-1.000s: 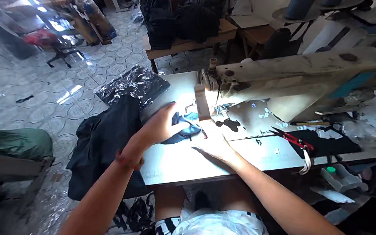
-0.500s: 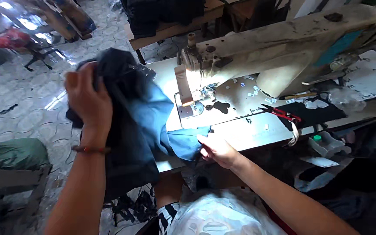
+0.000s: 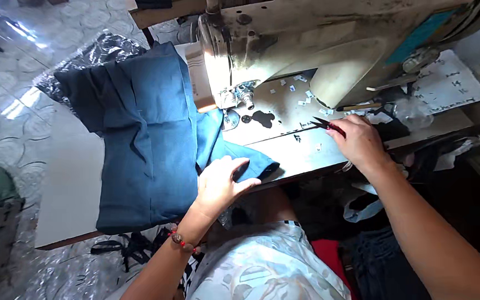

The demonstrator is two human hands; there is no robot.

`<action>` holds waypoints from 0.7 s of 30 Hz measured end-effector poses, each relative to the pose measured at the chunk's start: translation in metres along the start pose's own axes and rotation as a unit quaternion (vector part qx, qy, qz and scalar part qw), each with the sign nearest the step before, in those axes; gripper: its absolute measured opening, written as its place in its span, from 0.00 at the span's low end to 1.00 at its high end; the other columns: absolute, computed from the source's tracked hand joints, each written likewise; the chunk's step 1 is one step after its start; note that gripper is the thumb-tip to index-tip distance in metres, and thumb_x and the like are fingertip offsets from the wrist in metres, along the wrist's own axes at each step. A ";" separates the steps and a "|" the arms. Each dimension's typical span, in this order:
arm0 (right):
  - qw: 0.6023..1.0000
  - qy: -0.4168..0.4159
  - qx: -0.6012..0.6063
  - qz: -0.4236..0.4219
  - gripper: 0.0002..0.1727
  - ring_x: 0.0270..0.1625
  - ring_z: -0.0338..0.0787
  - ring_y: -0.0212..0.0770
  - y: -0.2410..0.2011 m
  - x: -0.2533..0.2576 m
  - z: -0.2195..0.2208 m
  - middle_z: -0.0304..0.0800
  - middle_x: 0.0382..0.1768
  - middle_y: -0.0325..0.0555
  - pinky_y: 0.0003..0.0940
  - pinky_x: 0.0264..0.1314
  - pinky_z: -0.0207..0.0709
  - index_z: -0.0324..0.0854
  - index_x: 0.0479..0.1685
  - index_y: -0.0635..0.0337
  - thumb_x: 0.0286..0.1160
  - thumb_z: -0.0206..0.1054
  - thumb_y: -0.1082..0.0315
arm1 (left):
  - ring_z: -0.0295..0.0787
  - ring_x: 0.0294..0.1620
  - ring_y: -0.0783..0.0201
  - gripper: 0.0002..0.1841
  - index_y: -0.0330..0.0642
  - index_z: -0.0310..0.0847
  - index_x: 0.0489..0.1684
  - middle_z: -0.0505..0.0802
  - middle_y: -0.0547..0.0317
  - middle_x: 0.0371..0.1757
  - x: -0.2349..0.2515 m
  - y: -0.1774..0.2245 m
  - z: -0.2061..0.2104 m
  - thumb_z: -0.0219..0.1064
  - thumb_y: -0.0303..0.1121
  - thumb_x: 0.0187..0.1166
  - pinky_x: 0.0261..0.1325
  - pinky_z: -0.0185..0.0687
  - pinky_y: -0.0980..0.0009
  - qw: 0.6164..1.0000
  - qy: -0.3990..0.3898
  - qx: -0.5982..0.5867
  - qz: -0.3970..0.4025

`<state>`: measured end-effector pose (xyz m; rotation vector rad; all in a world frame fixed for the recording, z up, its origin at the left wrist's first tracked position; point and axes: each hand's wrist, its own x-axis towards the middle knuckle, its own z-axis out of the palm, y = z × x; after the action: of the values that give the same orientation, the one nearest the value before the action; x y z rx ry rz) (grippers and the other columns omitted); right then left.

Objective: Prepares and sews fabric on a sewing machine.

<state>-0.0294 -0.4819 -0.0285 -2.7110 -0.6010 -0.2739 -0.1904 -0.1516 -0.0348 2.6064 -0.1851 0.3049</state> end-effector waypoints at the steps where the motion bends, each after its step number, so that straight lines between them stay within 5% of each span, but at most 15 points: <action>1: 1.000 0.009 -0.006 -0.007 0.14 0.61 0.85 0.75 0.000 -0.002 0.003 0.87 0.52 0.73 0.69 0.65 0.76 0.87 0.56 0.73 0.84 0.66 0.69 | 0.85 0.36 0.58 0.28 0.51 0.93 0.56 0.88 0.58 0.34 0.001 0.003 0.001 0.74 0.61 0.67 0.40 0.82 0.58 1.000 0.015 -0.004 0.017; 4: 1.000 0.014 0.002 0.012 0.15 0.60 0.87 0.75 -0.005 -0.004 0.000 0.86 0.52 0.77 0.69 0.64 0.76 0.84 0.52 0.79 0.88 0.57 0.72 | 0.89 0.39 0.61 0.20 0.43 0.93 0.54 0.90 0.53 0.44 0.001 0.009 0.011 0.83 0.40 0.65 0.45 0.89 0.65 0.995 0.017 -0.080 0.053; 6: 0.997 -0.006 0.066 0.051 0.17 0.54 0.90 0.70 -0.021 -0.007 -0.013 0.88 0.48 0.74 0.66 0.60 0.79 0.81 0.52 0.80 0.91 0.52 0.71 | 0.88 0.38 0.63 0.20 0.41 0.92 0.54 0.91 0.53 0.44 -0.003 0.006 0.019 0.83 0.38 0.65 0.43 0.88 0.67 0.993 -0.004 -0.115 0.033; 9: 0.978 -0.060 0.199 0.025 0.16 0.32 0.88 0.45 -0.076 -0.018 -0.030 0.87 0.34 0.56 0.46 0.38 0.84 0.80 0.55 0.71 0.92 0.49 0.68 | 0.91 0.40 0.65 0.17 0.39 0.94 0.46 0.93 0.54 0.44 -0.008 0.000 0.018 0.82 0.39 0.64 0.46 0.89 0.70 0.990 0.021 -0.135 0.039; 11: 0.957 -0.116 0.265 -0.035 0.14 0.28 0.86 0.38 -0.117 -0.027 -0.029 0.88 0.33 0.50 0.36 0.33 0.84 0.81 0.58 0.68 0.89 0.52 0.71 | 0.92 0.44 0.63 0.11 0.38 0.95 0.43 0.94 0.52 0.47 -0.012 -0.002 0.015 0.78 0.34 0.70 0.52 0.90 0.69 0.990 0.024 -0.127 0.049; 13: 0.943 -0.154 0.287 -0.075 0.12 0.26 0.83 0.33 -0.143 -0.025 -0.017 0.85 0.30 0.45 0.29 0.31 0.79 0.85 0.50 0.65 0.88 0.55 0.71 | 0.92 0.45 0.61 0.07 0.38 0.95 0.41 0.93 0.51 0.47 -0.013 -0.001 0.011 0.77 0.30 0.70 0.52 0.89 0.67 0.993 0.016 -0.109 0.045; 15: 0.938 -0.169 0.285 -0.096 0.14 0.24 0.77 0.31 -0.153 -0.016 -0.001 0.79 0.23 0.42 0.27 0.28 0.72 0.84 0.37 0.63 0.89 0.55 0.69 | 0.91 0.43 0.61 0.07 0.40 0.95 0.39 0.92 0.52 0.44 -0.013 0.000 0.008 0.80 0.30 0.67 0.50 0.88 0.67 0.995 0.007 -0.096 0.024; 18: 0.919 -0.211 0.319 -0.095 0.16 0.24 0.73 0.25 -0.154 -0.003 0.020 0.75 0.20 0.34 0.24 0.29 0.67 0.85 0.31 0.59 0.88 0.58 0.64 | 0.89 0.40 0.64 0.05 0.44 0.95 0.37 0.91 0.57 0.41 -0.016 -0.001 0.004 0.80 0.31 0.68 0.46 0.88 0.65 0.996 -0.004 -0.084 -0.006; 21: 0.915 -0.270 0.290 -0.072 0.17 0.18 0.73 0.31 -0.153 -0.009 0.026 0.74 0.16 0.37 0.30 0.22 0.65 0.83 0.29 0.57 0.84 0.67 0.55 | 0.90 0.39 0.61 0.03 0.40 0.91 0.34 0.90 0.55 0.39 -0.021 -0.004 0.007 0.74 0.29 0.73 0.44 0.88 0.62 0.997 0.029 -0.075 0.002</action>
<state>-0.1022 -0.3456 -0.0095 -2.1404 -0.8673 0.5607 -0.2090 -0.1502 -0.0481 2.4454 -0.1868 0.3547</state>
